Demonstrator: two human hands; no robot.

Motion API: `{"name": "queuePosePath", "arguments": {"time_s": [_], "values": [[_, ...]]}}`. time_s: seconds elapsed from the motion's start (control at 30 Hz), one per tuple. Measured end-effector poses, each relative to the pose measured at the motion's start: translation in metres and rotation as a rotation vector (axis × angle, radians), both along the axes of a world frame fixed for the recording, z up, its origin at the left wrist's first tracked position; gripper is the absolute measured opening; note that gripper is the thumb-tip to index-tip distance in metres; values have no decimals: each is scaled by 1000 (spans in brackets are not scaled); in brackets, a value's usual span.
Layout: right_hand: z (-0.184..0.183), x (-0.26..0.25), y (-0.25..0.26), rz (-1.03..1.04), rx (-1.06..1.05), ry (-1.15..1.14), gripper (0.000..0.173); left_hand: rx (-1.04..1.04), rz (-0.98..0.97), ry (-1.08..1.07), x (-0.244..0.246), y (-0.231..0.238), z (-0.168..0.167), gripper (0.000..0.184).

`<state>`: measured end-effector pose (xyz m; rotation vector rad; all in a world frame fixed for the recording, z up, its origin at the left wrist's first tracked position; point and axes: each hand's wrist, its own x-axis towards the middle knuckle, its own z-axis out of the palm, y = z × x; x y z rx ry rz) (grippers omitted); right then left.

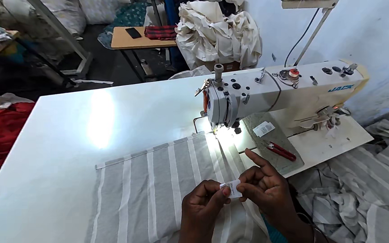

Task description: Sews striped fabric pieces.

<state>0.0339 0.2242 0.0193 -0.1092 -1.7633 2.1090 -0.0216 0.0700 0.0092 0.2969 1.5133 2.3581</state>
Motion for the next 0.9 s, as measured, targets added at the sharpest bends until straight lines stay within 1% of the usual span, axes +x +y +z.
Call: {"name": "queuePosePath", "arguments": {"time_s": [0.2,0.47,0.53,0.6,0.63,0.67,0.7,0.73,0.77,0.83,0.87,0.9], "values": [[-2,0,-1,6,-1,-3,68,-4,38,-3,-1,1,-3,8],[-3,-2,-3,-12,12,-3,67,3,39,-28,-2,1,-4,7],[-4,-3,-3,-24,12,-15,63,0,25,-34,-2,1,-5,7],[-7,-6,-2,-44,22,-31,53,-45,55,12,-2,2,-8,8],[-9,-7,0,-60,24,-45,48,-106,106,114,-2,3,-13,14],[-12,-10,3,-76,10,-74,45,-199,170,295,-4,3,-22,27],[-14,-13,8,-81,-28,-129,44,-337,239,520,-8,2,-33,40],[-14,-16,13,-74,-84,-205,44,-480,299,741,-14,1,-42,46],[-12,-21,18,-55,-152,-291,45,-595,347,955,-22,1,-49,43],[-7,-35,25,19,-268,-439,43,-718,385,1372,-45,4,-56,24],[-6,-43,28,40,-292,-472,40,-737,401,1527,-59,7,-56,17],[-9,-52,29,37,-275,-475,37,-753,417,1628,-76,10,-56,13]]}}
